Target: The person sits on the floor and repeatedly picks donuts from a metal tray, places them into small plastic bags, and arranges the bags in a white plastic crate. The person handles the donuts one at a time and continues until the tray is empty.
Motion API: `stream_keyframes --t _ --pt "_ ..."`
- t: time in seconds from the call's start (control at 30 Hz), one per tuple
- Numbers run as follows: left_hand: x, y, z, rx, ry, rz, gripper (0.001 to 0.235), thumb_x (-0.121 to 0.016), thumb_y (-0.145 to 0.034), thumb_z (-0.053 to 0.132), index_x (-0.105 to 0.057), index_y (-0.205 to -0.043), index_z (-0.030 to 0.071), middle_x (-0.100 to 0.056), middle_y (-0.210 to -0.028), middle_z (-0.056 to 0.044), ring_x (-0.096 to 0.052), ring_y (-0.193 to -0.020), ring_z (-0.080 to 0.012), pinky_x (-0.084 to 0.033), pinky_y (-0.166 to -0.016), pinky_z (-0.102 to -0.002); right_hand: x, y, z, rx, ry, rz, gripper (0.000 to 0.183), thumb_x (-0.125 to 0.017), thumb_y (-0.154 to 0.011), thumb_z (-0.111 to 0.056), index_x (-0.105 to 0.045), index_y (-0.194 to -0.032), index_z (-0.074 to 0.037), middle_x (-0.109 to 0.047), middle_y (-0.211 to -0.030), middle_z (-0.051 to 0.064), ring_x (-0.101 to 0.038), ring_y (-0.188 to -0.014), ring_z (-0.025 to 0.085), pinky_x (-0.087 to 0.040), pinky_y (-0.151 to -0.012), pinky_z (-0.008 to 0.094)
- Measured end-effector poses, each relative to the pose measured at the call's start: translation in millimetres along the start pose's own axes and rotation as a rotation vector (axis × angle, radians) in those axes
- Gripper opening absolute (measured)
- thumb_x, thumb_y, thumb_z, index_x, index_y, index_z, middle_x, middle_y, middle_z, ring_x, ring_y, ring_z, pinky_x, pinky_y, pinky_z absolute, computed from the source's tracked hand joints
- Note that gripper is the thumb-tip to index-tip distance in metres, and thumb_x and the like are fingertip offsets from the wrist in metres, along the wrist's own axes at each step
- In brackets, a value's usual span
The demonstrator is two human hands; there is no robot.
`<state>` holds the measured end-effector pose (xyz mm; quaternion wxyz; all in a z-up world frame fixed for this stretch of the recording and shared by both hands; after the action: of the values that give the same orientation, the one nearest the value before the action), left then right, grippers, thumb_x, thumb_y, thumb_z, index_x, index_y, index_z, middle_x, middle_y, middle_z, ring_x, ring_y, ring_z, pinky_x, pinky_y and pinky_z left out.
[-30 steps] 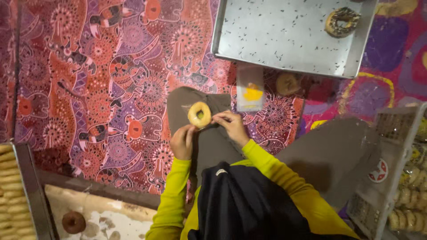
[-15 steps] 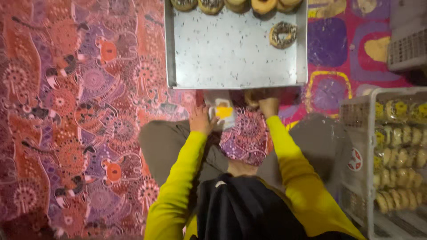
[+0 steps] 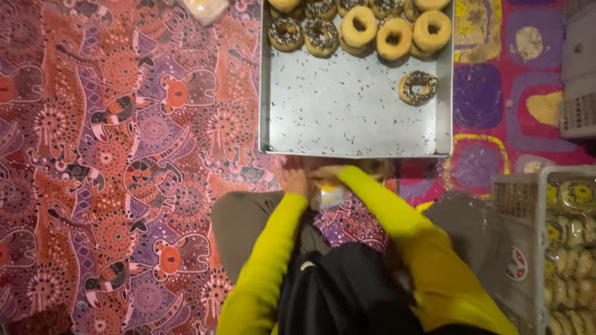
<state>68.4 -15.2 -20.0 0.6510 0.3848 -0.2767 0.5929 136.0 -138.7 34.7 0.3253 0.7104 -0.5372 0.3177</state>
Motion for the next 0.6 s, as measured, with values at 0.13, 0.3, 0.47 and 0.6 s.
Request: stream_keyframes --t 0.13,0.3,0.47,0.6 --pt "20.4 54.7 -11.5 0.227 1.686 -0.044 0.068 -0.07 -0.1 0.051 -0.049 -0.142 0.002 -0.053 -0.134 -0.018 -0.048 -0.124 -0.0328 -0.04 -0.105 -0.046 56.1 104.1 -89.8 0.625 -0.094 0.028 0.045 -0.058 -0.082 -0.004 -0.067 -0.126 -0.003 -0.067 -0.124 0.03 -0.065 -0.11 0.041 -0.052 -0.091 0.039" --pt "83.3 50.9 -19.9 0.619 2.162 0.011 0.05 -0.058 -0.103 0.049 -0.06 -0.137 0.013 -0.067 -0.128 -0.004 -0.062 -0.118 -0.02 -0.051 -0.099 -0.036 159.3 31.1 -98.2 0.657 -0.067 -0.041 0.035 -0.068 -0.094 -0.026 -0.069 -0.123 -0.007 -0.072 -0.119 0.017 -0.067 -0.115 0.037 -0.046 -0.104 0.045" --pt "143.3 45.1 25.5 0.491 2.262 0.089 0.052 -0.051 -0.106 0.046 -0.054 -0.141 0.009 -0.062 -0.134 -0.01 -0.061 -0.128 -0.0253 -0.054 -0.11 -0.04 223.3 -188.4 3.6 -0.029 0.419 0.438 0.051 -0.072 -0.093 -0.054 -0.076 -0.098 -0.003 -0.058 -0.127 0.02 -0.045 -0.129 0.04 -0.032 -0.107 0.06" --pt "162.9 16.6 65.9 0.418 2.131 0.024 0.053 -0.045 -0.103 0.046 -0.046 -0.147 0.017 -0.058 -0.144 -0.01 -0.056 -0.133 -0.0262 -0.049 -0.109 -0.043 210.4 -204.3 26.8 0.002 0.299 0.468 0.04 -0.079 -0.087 -0.045 -0.074 -0.093 -0.005 -0.059 -0.12 0.016 -0.049 -0.124 0.036 -0.027 -0.105 0.064"
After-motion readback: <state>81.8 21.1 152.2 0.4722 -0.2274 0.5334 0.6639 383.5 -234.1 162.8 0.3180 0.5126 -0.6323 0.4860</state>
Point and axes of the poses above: each hand's wrist, its own y-axis away from the middle knuckle, its own x-axis out of the back of the hand, z = x × y, the point moved 5 cm from there along -y, towards the middle knuckle
